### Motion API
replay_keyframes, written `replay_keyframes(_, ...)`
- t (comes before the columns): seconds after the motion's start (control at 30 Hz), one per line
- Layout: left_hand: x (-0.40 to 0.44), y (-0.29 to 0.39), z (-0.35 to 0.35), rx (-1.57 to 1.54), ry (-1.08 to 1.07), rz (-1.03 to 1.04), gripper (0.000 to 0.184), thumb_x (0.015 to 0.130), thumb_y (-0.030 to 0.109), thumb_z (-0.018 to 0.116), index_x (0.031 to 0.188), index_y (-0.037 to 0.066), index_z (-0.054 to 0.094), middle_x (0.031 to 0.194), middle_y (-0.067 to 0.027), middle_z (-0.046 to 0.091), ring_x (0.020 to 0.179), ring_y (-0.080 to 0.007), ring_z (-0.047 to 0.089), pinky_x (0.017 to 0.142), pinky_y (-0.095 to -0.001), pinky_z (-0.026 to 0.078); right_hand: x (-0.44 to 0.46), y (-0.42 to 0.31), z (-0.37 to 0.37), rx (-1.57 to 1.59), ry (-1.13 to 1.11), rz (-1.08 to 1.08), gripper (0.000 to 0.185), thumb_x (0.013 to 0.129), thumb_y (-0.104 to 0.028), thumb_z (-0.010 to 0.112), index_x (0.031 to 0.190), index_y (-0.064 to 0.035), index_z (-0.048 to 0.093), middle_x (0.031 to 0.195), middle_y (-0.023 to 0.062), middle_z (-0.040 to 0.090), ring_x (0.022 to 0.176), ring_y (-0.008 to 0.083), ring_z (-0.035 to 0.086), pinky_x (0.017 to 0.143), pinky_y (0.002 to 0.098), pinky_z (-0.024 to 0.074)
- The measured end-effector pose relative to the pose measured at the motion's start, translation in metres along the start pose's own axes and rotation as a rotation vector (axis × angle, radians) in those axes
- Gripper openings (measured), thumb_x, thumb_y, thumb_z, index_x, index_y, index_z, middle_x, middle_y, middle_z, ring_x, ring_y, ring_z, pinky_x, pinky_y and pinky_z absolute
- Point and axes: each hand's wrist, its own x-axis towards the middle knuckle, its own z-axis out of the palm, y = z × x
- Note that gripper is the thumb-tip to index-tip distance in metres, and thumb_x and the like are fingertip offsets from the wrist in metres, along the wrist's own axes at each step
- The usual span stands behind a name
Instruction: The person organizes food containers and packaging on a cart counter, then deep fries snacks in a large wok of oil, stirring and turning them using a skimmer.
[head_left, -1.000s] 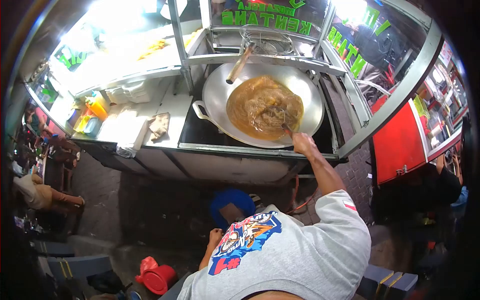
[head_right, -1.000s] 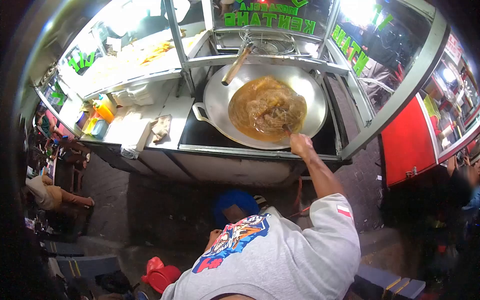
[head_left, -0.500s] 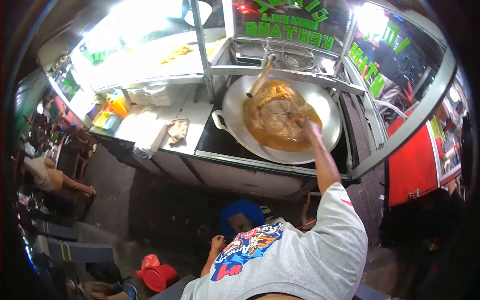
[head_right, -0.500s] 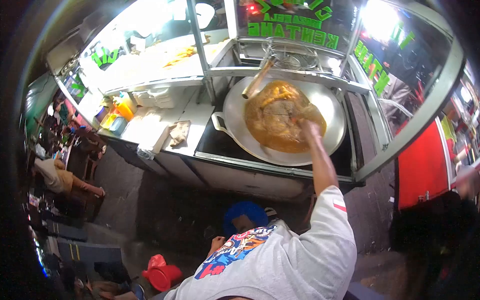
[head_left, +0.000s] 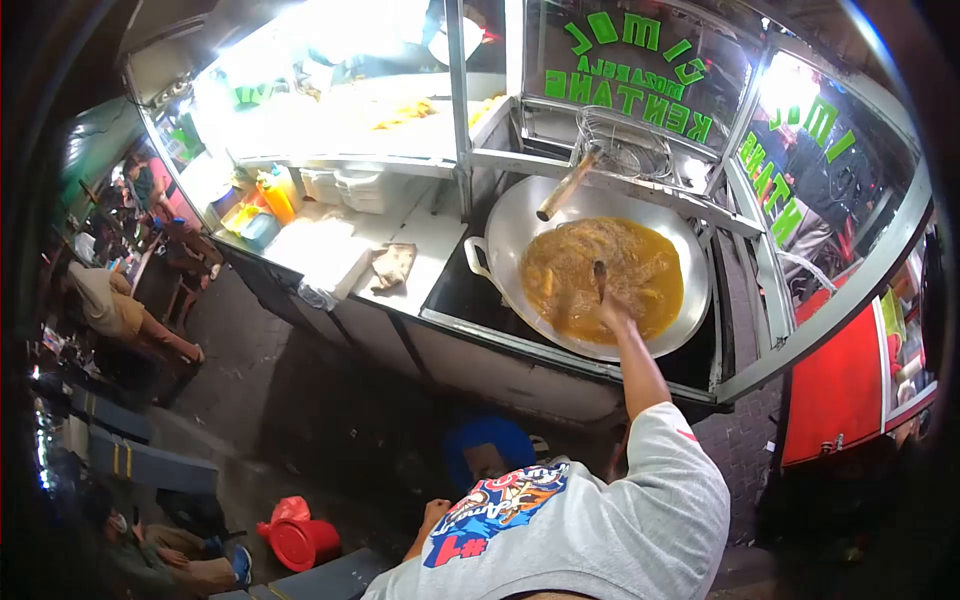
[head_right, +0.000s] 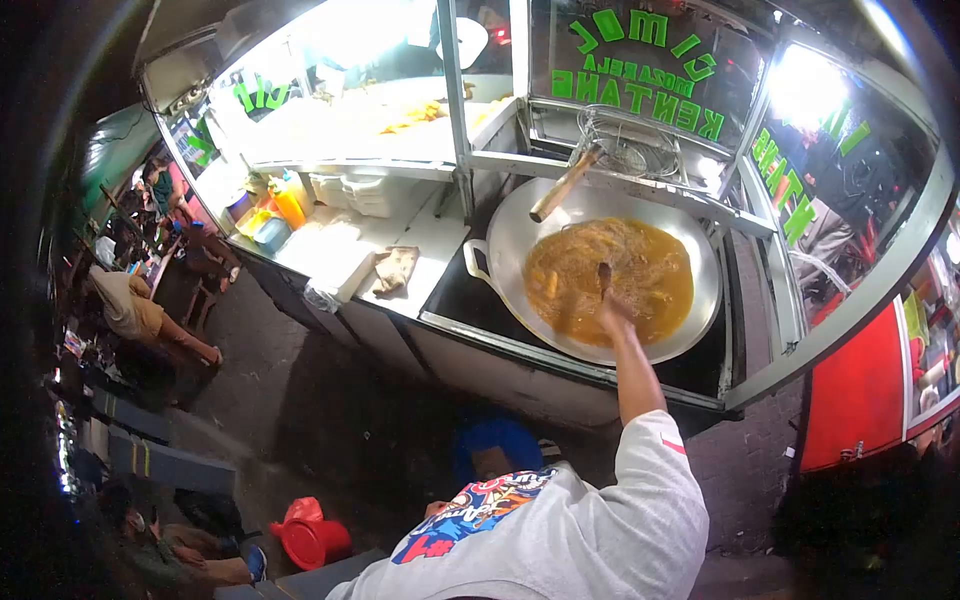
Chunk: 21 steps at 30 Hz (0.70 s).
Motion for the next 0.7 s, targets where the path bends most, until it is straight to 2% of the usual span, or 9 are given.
replay_keyframes(0.1, -0.006, 0.028, -0.013, -0.010, -0.027, 0.022, 0.031, 0.080, 0.025, 0.058, 0.091, -0.003, 0.065, 0.080, -0.0171, 0.067, 0.072, -0.0224, 0.065, 0.067, -0.0330, 0.050, -0.029, -0.023, -0.004, -0.043, -0.114, -0.081, 0.053, 0.074, -0.012, 0.056, 0.124, -0.0014, 0.041, 0.098, 0.0260, 0.060, 0.089, 0.0401, 0.060, 0.078, 0.0470, 0.0466)
replay_keyframes(0.13, -0.006, 0.035, -0.014, -0.008, -0.018, 0.002, 0.031, 0.080, 0.024, 0.057, 0.091, -0.004, 0.065, 0.080, -0.0167, 0.067, 0.072, -0.0219, 0.065, 0.067, -0.0328, 0.050, -0.032, -0.020, 0.002, -0.074, -0.176, -0.104, 0.046, 0.072, -0.011, 0.056, 0.112, 0.0072, 0.045, 0.089, 0.0257, 0.061, 0.084, 0.0408, 0.061, 0.075, 0.0465, 0.0478)
replay_keyframes(0.27, 0.002, 0.049, -0.012, -0.022, -0.062, 0.087, 0.030, 0.082, 0.023, 0.055, 0.092, -0.004, 0.064, 0.080, -0.0165, 0.067, 0.073, -0.0201, 0.066, 0.066, -0.0321, 0.051, -0.063, -0.005, 0.015, -0.071, -0.101, -0.242, 0.034, 0.072, -0.010, 0.054, 0.102, 0.0040, 0.049, 0.084, 0.0263, 0.061, 0.083, 0.0398, 0.061, 0.070, 0.0499, 0.0468)
replay_keyframes(0.37, 0.038, 0.000, 0.008, -0.153, -0.120, 0.152, 0.028, 0.083, 0.022, 0.057, 0.087, -0.005, 0.064, 0.074, -0.0152, 0.066, 0.067, -0.0200, 0.064, 0.062, -0.0311, 0.050, -0.102, -0.014, -0.016, 0.018, -0.179, -0.206, 0.030, 0.070, -0.013, 0.052, 0.097, -0.0004, 0.050, 0.086, 0.0266, 0.059, 0.086, 0.0420, 0.057, 0.069, 0.0490, 0.0442)
replay_keyframes(0.47, 0.023, 0.032, -0.003, -0.080, -0.123, 0.159, 0.026, 0.084, 0.020, 0.056, 0.088, -0.004, 0.064, 0.073, -0.0134, 0.066, 0.065, -0.0180, 0.062, 0.059, -0.0311, 0.049, -0.137, -0.009, -0.051, 0.099, -0.149, -0.211, 0.026, 0.072, -0.016, 0.054, 0.093, -0.0022, 0.048, 0.090, 0.0261, 0.058, 0.090, 0.0422, 0.055, 0.073, 0.0490, 0.0431)
replay_keyframes(0.57, 0.011, 0.050, -0.014, -0.083, -0.137, 0.084, 0.022, 0.085, 0.017, 0.055, 0.089, -0.003, 0.063, 0.073, -0.0126, 0.065, 0.063, -0.0162, 0.060, 0.056, -0.0307, 0.048, -0.166, -0.015, -0.110, 0.053, -0.105, -0.009, 0.041, 0.073, -0.019, 0.056, 0.112, -0.0062, 0.049, 0.100, 0.0241, 0.060, 0.094, 0.0385, 0.058, 0.080, 0.0470, 0.0452)
replay_keyframes(0.63, 0.011, 0.052, -0.019, -0.050, -0.165, 0.124, 0.021, 0.085, 0.017, 0.055, 0.088, -0.002, 0.062, 0.069, -0.0102, 0.063, 0.059, -0.0149, 0.057, 0.053, -0.0299, 0.046, -0.186, 0.002, -0.134, -0.084, 0.043, -0.034, 0.052, 0.074, -0.021, 0.057, 0.125, -0.0151, 0.046, 0.105, 0.0214, 0.059, 0.098, 0.0368, 0.057, 0.083, 0.0442, 0.0454)
replay_keyframes(0.67, 0.012, 0.052, -0.018, -0.176, -0.185, 0.010, 0.020, 0.086, 0.017, 0.054, 0.087, -0.002, 0.061, 0.066, -0.0084, 0.061, 0.053, -0.0128, 0.053, 0.048, -0.0284, 0.043, -0.193, 0.009, -0.149, -0.165, 0.035, -0.065, 0.058, 0.074, -0.022, 0.057, 0.130, -0.0200, 0.042, 0.107, 0.0182, 0.060, 0.098, 0.0351, 0.057, 0.085, 0.0432, 0.0452)
replay_keyframes(0.7, 0.011, 0.054, -0.020, -0.143, -0.199, 0.022, 0.019, 0.086, 0.016, 0.054, 0.088, -0.001, 0.061, 0.066, -0.0085, 0.060, 0.051, -0.0122, 0.052, 0.047, -0.0279, 0.042, -0.211, -0.016, -0.187, -0.163, -0.043, 0.043, 0.054, 0.074, -0.021, 0.058, 0.126, -0.0204, 0.047, 0.109, 0.0185, 0.059, 0.099, 0.0339, 0.057, 0.087, 0.0429, 0.0445)
